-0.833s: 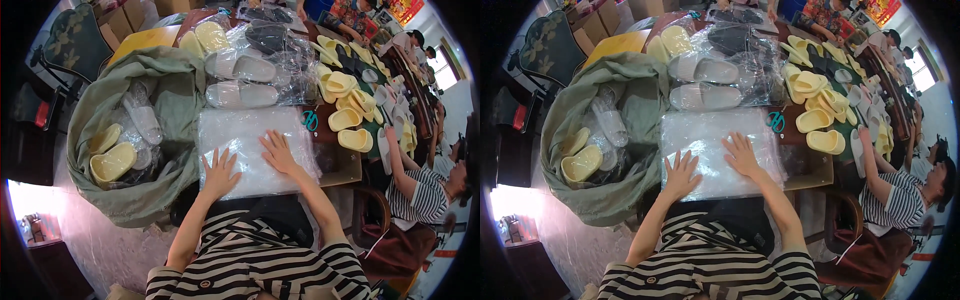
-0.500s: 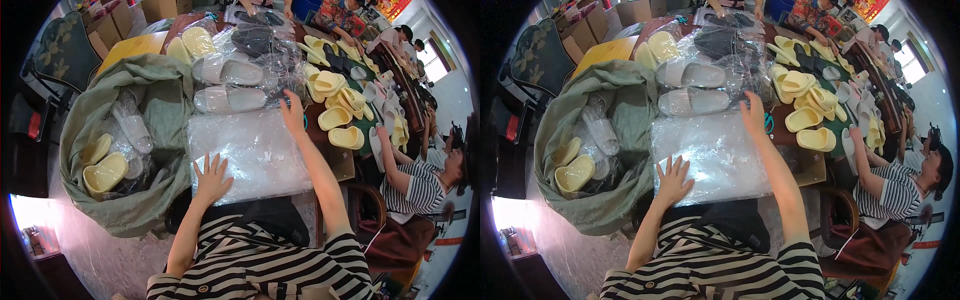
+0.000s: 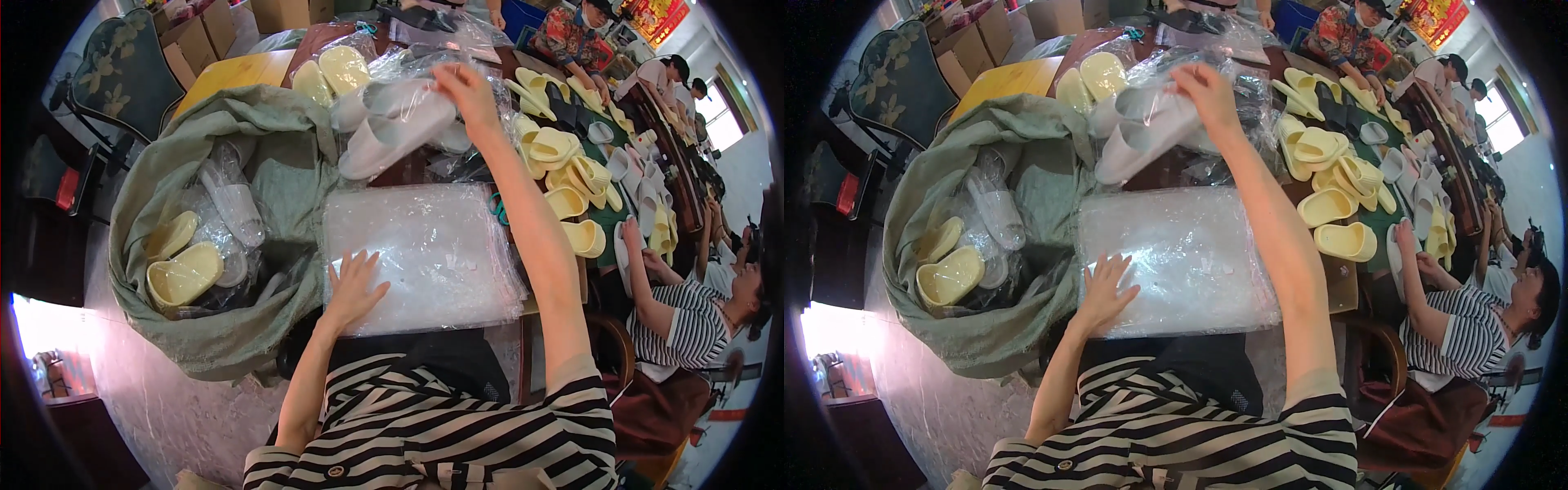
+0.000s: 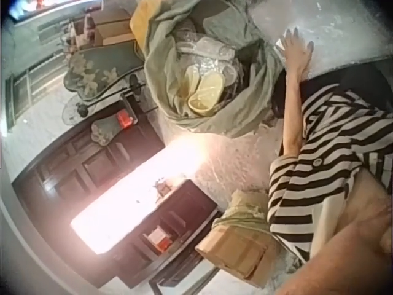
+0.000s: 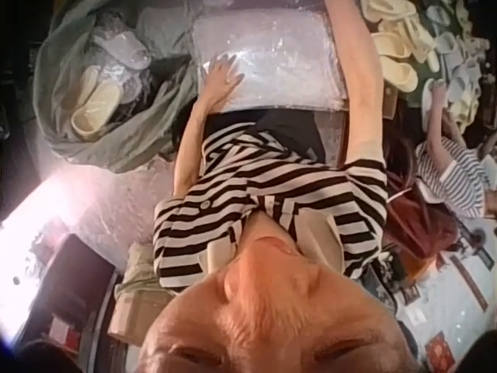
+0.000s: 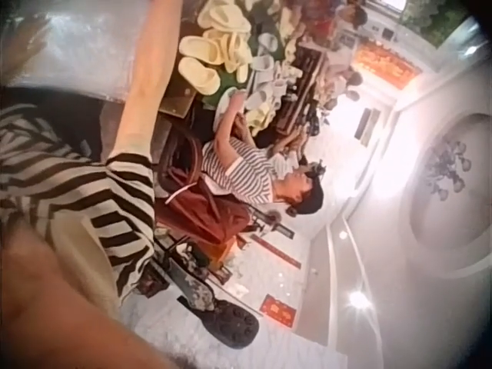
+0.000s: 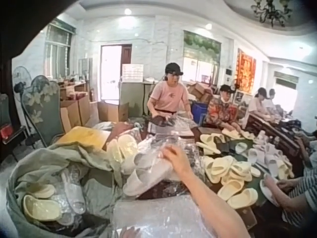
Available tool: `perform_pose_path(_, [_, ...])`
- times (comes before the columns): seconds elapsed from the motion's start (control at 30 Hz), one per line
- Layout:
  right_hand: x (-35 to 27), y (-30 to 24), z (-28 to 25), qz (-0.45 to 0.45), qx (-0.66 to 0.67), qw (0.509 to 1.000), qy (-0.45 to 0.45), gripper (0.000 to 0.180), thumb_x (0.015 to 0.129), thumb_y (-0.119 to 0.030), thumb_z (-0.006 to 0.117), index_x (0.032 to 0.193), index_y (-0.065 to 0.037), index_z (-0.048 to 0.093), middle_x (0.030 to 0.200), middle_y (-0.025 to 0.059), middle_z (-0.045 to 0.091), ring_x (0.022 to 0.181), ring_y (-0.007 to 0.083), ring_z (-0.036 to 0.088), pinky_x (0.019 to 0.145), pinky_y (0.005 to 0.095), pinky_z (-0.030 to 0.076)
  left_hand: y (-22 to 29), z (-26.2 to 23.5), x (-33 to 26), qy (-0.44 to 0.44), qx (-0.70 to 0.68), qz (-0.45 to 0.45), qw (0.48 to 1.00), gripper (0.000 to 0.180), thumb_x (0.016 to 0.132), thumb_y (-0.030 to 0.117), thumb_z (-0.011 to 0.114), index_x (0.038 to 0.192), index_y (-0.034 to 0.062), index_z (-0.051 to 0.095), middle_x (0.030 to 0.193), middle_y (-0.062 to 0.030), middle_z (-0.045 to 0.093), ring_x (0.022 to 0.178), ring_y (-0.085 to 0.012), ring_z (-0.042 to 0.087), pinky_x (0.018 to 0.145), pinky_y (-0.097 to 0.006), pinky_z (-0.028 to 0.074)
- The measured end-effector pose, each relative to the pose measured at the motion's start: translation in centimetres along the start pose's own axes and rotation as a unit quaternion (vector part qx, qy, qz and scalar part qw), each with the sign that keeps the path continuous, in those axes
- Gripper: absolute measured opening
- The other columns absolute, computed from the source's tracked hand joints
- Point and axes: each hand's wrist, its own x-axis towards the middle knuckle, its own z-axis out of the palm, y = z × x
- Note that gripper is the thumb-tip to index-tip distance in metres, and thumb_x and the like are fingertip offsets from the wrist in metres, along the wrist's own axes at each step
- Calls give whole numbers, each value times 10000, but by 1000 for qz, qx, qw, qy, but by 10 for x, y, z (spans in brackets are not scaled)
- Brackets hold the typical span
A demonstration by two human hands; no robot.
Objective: The person trims excess material and loose threads from sandals using small scissors.
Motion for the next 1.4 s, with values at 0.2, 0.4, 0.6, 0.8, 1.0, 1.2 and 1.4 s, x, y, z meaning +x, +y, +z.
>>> perform_pose_path(0.2, [-19,-77,23,-124,119,985,-21,158,963,-148,645,1064,-30,675,858,5,639,851,108,646,904,299,518,2,-25,18,117,-267,-16,957,661,966,454,548,1442,8,440,1500,-224,407,1431,-419,318,1145,-618,210])
perform_pose_path(0.4, [-80,-82,17,-91,292,952,0,71,981,-94,596,1017,-36,616,802,32,598,797,134,614,1047,512,476,-6,-53,27,-92,-884,-2,459,838,983,649,367,1524,15,277,1509,-207,403,1388,-402,396,1138,-559,317])
perform_pose_path(0.6, [-173,-30,-37,-67,189,978,-66,83,978,-103,592,989,-21,585,795,48,578,797,177,617,1042,534,466,-20,-60,26,-46,-923,-26,381,762,995,509,489,1539,32,247,1503,-195,414,1349,-361,452,1125,-512,369])
perform_pose_path(0.8, [-248,-17,-90,102,165,977,-86,287,993,-248,570,1175,-28,588,882,84,619,920,293,674,911,506,554,-31,-52,24,4,-643,-169,747,727,930,71,593,1561,76,231,1402,-144,516,1209,-227,561,949,-340,507])
perform_pose_path(1.0, [-306,48,-136,478,65,858,-176,428,1017,-267,504,1382,-43,511,1294,143,616,1129,313,652,902,389,559,-28,-48,18,-19,-459,-249,853,778,929,105,623,1573,67,187,1308,-183,550,1120,-225,559,955,-331,453])
perform_pose_path(1.2, [-292,77,-118,327,-27,926,-186,593,935,-103,599,1498,-102,414,1414,117,520,999,190,656,839,313,530,-44,-31,22,24,-449,-158,879,749,929,19,581,1569,59,193,1328,-196,530,1147,-217,540,989,-319,435])
perform_pose_path(1.4, [-257,91,-119,266,-49,948,-169,690,906,-87,634,1534,-127,351,1407,108,517,1005,128,611,869,301,510,-37,-36,24,38,-476,-103,872,715,934,-9,550,1562,54,214,1314,-177,555,1149,-206,545,998,-311,426])
